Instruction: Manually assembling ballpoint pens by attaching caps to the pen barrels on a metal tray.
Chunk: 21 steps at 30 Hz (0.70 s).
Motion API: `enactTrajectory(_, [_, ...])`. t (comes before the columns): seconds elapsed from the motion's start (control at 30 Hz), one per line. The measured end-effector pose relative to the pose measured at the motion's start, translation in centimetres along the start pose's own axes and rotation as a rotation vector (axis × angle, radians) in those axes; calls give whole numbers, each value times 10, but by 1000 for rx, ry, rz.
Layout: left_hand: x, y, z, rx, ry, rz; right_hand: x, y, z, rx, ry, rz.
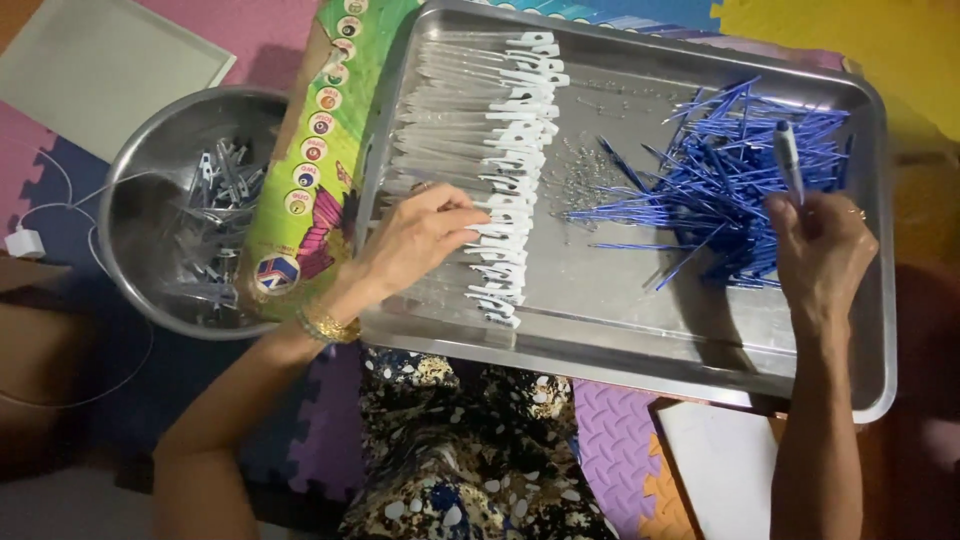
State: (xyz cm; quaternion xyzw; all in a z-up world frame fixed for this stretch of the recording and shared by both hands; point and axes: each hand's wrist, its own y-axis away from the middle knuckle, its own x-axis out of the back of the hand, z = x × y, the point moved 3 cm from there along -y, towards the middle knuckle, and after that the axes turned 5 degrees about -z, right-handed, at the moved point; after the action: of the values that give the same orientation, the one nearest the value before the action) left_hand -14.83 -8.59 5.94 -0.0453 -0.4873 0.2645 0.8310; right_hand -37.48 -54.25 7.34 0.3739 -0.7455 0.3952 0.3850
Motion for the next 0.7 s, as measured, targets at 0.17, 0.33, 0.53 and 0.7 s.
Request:
enactTrajectory(0.17, [44, -7, 2, 70, 75, 227, -3, 3, 0, -70, -15, -12])
enactTrajectory(0.33, [101, 16, -66, 323, -81, 210, -2, 5, -11, -135, -107, -33])
enactTrajectory(0.53, [90, 17, -88, 813, -56, -234, -3, 6, -19, -127, -114, -51])
enactTrajectory(0.7, [97, 4, -71, 897, -133, -414, -2, 7, -21, -172, -142, -82])
